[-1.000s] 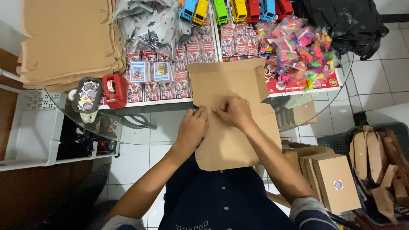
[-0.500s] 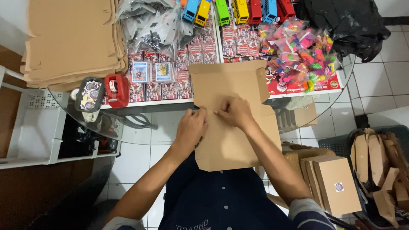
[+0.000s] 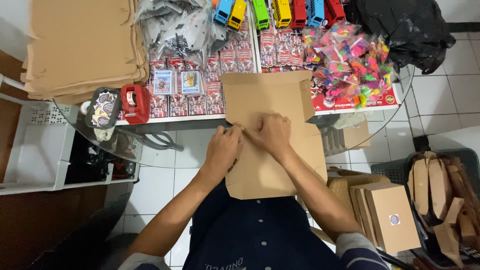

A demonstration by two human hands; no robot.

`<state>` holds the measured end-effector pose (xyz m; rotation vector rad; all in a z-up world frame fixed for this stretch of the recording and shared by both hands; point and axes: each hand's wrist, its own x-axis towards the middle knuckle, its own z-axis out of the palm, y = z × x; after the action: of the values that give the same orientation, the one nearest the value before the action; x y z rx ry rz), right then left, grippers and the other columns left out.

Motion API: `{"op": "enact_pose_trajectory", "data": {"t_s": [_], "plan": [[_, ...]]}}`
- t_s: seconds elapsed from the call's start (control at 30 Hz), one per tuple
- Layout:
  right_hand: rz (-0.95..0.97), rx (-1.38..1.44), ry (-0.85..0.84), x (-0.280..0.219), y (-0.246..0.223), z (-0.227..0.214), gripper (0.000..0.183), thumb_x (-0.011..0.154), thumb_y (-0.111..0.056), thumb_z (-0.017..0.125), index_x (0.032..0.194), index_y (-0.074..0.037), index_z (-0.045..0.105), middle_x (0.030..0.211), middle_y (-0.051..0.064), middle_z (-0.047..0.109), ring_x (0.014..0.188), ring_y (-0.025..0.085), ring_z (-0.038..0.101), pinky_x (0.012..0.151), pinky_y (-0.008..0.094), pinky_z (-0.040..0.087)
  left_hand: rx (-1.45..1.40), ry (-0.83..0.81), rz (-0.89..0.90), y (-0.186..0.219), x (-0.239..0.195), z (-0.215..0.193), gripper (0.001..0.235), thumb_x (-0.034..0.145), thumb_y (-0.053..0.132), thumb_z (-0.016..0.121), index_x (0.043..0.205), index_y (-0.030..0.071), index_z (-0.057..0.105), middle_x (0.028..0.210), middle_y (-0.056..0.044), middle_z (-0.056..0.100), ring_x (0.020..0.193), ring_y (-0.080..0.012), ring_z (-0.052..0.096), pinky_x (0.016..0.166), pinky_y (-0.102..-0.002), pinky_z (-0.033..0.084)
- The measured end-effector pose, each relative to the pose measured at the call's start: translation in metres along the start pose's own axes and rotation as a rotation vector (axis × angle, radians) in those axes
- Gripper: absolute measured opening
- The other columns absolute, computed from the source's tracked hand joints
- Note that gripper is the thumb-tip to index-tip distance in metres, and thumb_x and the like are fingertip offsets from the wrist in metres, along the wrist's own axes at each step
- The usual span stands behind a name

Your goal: The person assembles a flat cardboard box by folding its sides and securing the flaps with adhesive tape. They then place a black plastic bag inside the box and add two small, colorful plastic toys.

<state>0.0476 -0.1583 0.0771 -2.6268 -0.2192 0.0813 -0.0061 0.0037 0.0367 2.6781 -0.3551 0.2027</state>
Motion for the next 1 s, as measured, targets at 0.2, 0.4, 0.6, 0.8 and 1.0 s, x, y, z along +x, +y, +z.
{"op": "enact_pose_trajectory", "data": {"t_s": [0.2, 0.4, 0.6, 0.8, 1.0], "plan": [[-0.012, 0.047, -0.016, 0.0, 0.004, -0.001, 0.036, 0.08, -0.042, 0.078, 0.068, -0.011, 0.064, 0.065, 0.012, 0.065, 0.069, 0.033, 0.067, 0.072, 0.04, 0.048, 0.032, -0.013, -0.006, -0.008, -0.003, 0.012, 0.018, 0.085, 0.013, 0.074, 0.087, 0.012, 0.056, 0.076, -0.012, 0.068, 0.093, -0.0327, 0.067, 0.067, -0.04, 0.058], [-0.048, 0.089, -0.059, 0.007, 0.029, 0.009, 0.028, 0.082, -0.035, 0.078, 0.075, -0.009, 0.068, 0.068, 0.012, 0.067, 0.076, 0.036, 0.067, 0.077, 0.042, 0.048, 0.013, -0.028, -0.02, -0.002, -0.002, -0.005, 0.018, 0.086, 0.014, 0.074, 0.087, 0.013, 0.056, 0.078, -0.009, 0.069, 0.098, -0.0315, 0.067, 0.069, -0.04, 0.058], [-0.09, 0.098, -0.043, 0.0, 0.04, 0.014, 0.011, 0.087, -0.025, 0.073, 0.094, -0.016, 0.071, 0.076, 0.002, 0.068, 0.08, 0.024, 0.069, 0.08, 0.037, 0.048, -0.041, -0.082, -0.031, 0.005, -0.005, -0.023, 0.018, 0.088, 0.02, 0.073, 0.096, 0.013, 0.058, 0.089, -0.009, 0.071, 0.104, -0.0312, 0.064, 0.075, -0.042, 0.057], [-0.449, -0.288, 0.218, -0.031, 0.045, 0.041, 0.04, 0.085, -0.038, 0.077, 0.122, -0.026, 0.07, 0.114, 0.003, 0.062, 0.112, 0.027, 0.058, 0.092, 0.041, 0.046, -0.571, -0.122, -0.156, -0.007, -0.012, -0.119, 0.036, 0.087, 0.013, 0.068, 0.123, 0.018, 0.068, 0.114, -0.009, 0.074, 0.117, -0.0383, 0.064, 0.1, -0.051, 0.05], [-0.587, -0.259, 0.303, -0.043, 0.031, 0.028, 0.025, 0.095, -0.035, 0.072, 0.114, -0.019, 0.078, 0.114, 0.009, 0.067, 0.111, 0.031, 0.063, 0.087, 0.041, 0.045, -0.23, 0.378, -0.488, -0.116, -0.034, -0.165, 0.012, 0.099, 0.019, 0.067, 0.11, 0.014, 0.068, 0.079, -0.014, 0.072, 0.08, -0.0373, 0.072, 0.073, -0.047, 0.054]]}}
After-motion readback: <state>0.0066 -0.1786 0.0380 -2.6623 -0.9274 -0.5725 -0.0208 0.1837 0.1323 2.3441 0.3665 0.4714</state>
